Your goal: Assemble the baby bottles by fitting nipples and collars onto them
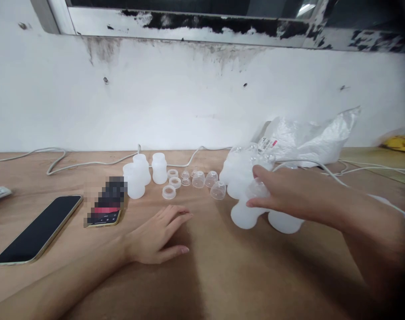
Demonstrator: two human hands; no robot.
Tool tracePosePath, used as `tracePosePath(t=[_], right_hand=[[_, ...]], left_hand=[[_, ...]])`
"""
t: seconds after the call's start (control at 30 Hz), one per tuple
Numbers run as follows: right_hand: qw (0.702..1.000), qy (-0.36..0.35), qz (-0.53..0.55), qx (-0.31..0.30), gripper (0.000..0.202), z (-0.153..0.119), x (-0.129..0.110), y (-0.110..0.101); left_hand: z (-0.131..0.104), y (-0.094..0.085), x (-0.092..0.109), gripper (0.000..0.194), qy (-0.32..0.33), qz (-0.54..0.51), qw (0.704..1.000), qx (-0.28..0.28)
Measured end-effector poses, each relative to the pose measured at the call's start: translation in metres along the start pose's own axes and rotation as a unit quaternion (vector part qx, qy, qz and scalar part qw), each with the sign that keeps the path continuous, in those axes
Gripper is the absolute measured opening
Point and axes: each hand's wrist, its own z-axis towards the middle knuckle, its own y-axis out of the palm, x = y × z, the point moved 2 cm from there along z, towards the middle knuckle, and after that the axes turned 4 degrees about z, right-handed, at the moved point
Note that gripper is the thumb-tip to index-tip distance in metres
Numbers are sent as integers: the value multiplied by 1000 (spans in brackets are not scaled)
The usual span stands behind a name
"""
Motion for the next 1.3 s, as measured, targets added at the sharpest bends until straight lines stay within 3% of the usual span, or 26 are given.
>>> tracePosePath(t=[0.17, 0.63, 0.9, 0.97, 1.07, 1.17, 1.23, 1.3], right_hand=[[998, 60, 5, -5, 37, 11, 11, 3], [997, 78, 4, -9, 39, 20, 22, 9], [993, 116, 11, -30, 54, 22, 20, 8], [992, 124, -12, -5, 59, 15, 19, 3], [980, 147, -61, 115, 62, 0, 10, -10], [970, 70, 11, 233, 59, -9, -21, -13], [957, -101, 139, 233, 55, -8, -53, 1], [926, -254, 222, 169, 59, -5, -83, 26]], left_hand=[[0, 1, 0, 53, 2, 4, 1000, 0], [0, 1, -1, 42, 6, 1, 1000, -1], [-1, 0, 0, 41, 4, 5, 1000, 2], [0, 0, 0, 40, 3, 7, 1000, 4], [0, 1, 1, 38, -3, 17, 1000, 11], [-2, -1, -2, 39, -29, 36, 999, 5], [-7, -5, -5, 48, -39, 50, 998, -22], [-14, -8, -10, 61, -36, 62, 996, -56]])
